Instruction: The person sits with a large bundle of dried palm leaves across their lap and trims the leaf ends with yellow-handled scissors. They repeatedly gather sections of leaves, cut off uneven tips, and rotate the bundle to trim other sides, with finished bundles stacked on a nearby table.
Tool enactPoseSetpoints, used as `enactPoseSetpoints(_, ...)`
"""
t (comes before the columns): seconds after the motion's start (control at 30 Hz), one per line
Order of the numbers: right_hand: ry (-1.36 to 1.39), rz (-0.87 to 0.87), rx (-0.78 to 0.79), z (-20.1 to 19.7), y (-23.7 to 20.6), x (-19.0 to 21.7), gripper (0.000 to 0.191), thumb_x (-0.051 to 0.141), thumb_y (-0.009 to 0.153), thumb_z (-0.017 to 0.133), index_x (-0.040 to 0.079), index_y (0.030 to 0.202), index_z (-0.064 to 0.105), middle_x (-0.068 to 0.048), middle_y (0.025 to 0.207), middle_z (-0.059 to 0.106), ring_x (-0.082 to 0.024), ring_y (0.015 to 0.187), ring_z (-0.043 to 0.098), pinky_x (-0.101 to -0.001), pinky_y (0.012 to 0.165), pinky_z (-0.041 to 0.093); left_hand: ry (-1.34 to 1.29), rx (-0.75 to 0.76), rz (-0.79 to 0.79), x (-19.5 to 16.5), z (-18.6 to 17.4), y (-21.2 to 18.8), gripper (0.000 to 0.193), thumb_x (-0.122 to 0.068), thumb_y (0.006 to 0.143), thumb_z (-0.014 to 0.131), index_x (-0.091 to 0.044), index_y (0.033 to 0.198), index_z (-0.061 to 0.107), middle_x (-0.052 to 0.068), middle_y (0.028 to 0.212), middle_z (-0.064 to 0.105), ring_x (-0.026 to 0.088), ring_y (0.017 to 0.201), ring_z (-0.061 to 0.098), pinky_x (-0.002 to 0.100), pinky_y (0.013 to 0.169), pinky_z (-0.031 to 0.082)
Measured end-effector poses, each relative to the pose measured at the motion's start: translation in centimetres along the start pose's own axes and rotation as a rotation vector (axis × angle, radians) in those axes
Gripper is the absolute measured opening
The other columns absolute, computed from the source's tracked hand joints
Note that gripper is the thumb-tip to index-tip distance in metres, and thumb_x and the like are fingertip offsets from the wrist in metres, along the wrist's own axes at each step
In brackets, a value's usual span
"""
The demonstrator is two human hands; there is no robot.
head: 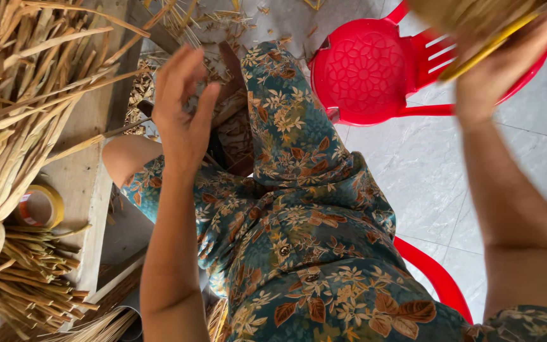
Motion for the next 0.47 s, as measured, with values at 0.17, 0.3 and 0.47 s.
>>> enactPoseSetpoints(0.17, -0.147, 0.649, 0.303, 3.4, -13.8, 0.0, 0.071, 0.012, 0.089, 0.09, 0.009, 0.145, 0.047, -0.009, 0.128, 0.053, -0.026, 0.117, 0.057, -0.0401, 0.096, 0.052, -0.137, -0.037, -0.308, 6.0, 1.5, -6.4, 0.035, -0.001, 0.105, 0.069, -0.004, 0.138, 0.06, 0.006, 0.133, 0.066, 0.013, 0.112, 0.071, 0.025, 0.091, 0.056)
enactPoseSetpoints(0.3, -0.471, 0.578, 0.487, 1.5, -18.7, 0.6, 0.08, 0.012, 0.076, 0.09, 0.003, 0.143, 0.048, -0.017, 0.125, 0.058, -0.039, 0.116, 0.055, -0.0492, 0.097, 0.047, -0.196, -0.004, -0.392, 6.9, 1.9, -9.5, 0.032, -0.003, 0.104, 0.068, -0.004, 0.136, 0.061, 0.005, 0.126, 0.07, 0.011, 0.109, 0.07, 0.024, 0.092, 0.055)
enactPoseSetpoints(0.47, -0.458, 0.776, 0.523, 0.2, -20.7, -1.3, 0.068, 0.019, 0.085, 0.085, 0.009, 0.143, 0.051, -0.017, 0.132, 0.06, -0.035, 0.125, 0.057, -0.0462, 0.105, 0.047, -0.113, 0.024, -0.554, 7.4, 2.1, -11.2, 0.035, -0.006, 0.104, 0.072, -0.007, 0.138, 0.067, 0.007, 0.117, 0.072, 0.01, 0.098, 0.062, 0.024, 0.087, 0.049)
Point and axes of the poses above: each hand's wrist, its own y-axis towards the middle knuckle, its own z-axis out of the palm, x = y × z, the point moved 5 cm from there along y, towards the middle knuckle
